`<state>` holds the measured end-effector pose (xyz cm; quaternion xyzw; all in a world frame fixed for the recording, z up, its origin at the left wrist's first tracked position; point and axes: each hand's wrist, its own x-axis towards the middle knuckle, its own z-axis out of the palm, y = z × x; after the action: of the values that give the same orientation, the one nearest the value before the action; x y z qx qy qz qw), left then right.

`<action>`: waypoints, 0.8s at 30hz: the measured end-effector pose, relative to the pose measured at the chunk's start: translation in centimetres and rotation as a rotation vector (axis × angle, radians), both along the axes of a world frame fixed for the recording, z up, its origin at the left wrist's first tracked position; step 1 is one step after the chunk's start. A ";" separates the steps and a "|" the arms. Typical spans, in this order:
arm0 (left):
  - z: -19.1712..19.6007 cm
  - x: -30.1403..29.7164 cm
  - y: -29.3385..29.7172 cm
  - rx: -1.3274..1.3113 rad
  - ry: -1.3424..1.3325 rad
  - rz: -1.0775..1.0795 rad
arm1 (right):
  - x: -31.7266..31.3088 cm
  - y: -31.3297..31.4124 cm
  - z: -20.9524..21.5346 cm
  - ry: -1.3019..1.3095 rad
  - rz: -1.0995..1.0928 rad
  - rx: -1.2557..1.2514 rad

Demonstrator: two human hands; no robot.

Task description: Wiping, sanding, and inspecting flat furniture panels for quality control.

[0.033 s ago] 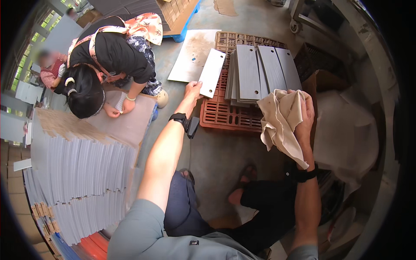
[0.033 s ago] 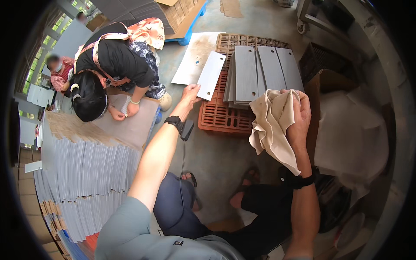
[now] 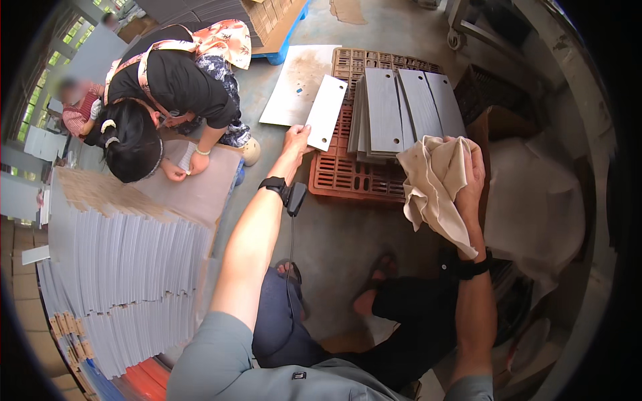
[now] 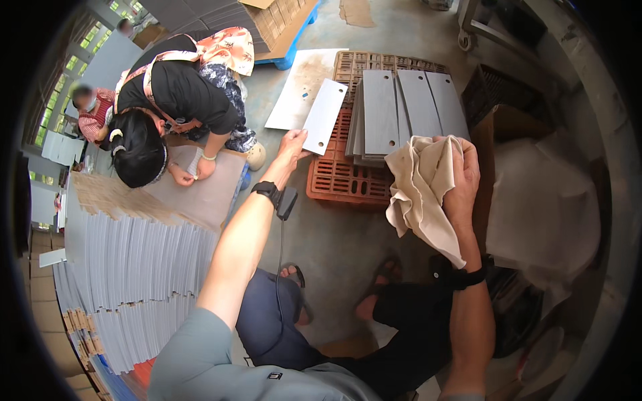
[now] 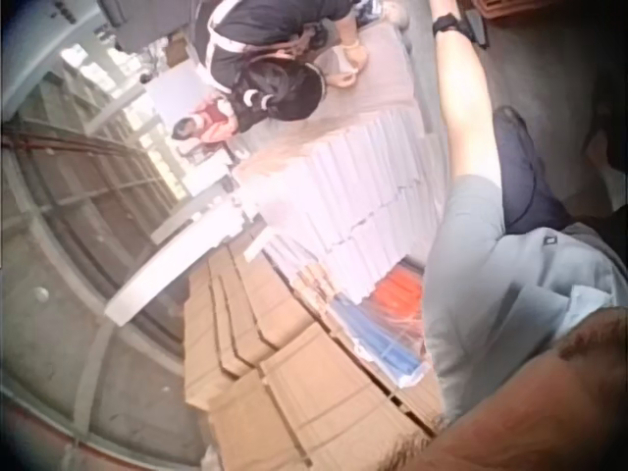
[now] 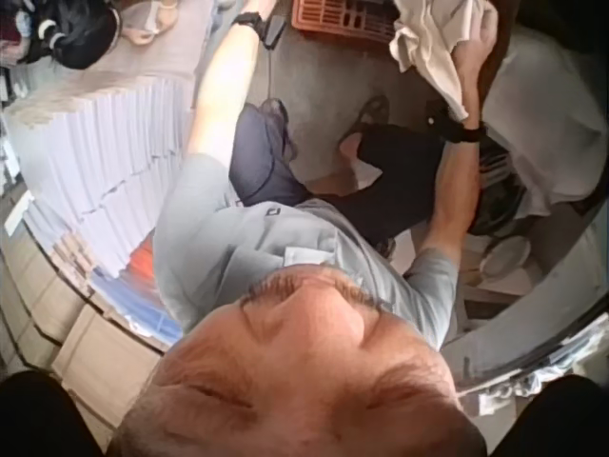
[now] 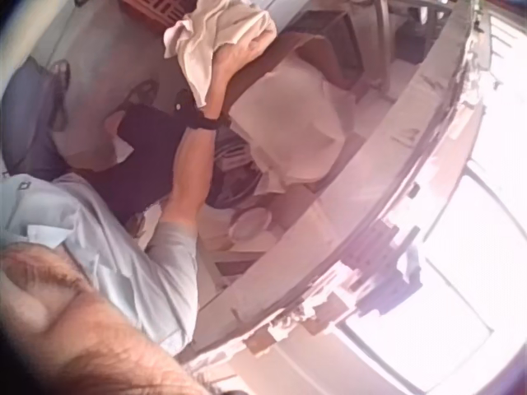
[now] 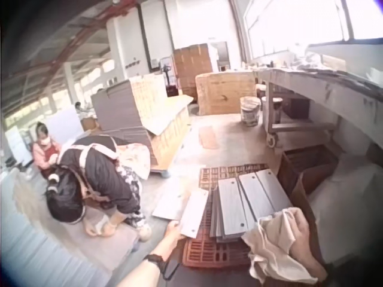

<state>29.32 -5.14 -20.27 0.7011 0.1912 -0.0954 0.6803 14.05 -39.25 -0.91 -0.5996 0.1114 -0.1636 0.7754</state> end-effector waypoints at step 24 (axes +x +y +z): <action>22.5 -40.6 1.4 0.141 -0.352 -0.414 | -4.6 7.4 2.2 0.132 0.366 -0.464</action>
<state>-11.33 -3.72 2.18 0.7767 -0.0714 -0.0956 0.6185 9.47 -31.86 1.27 -0.7803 0.0112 -0.0031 0.6252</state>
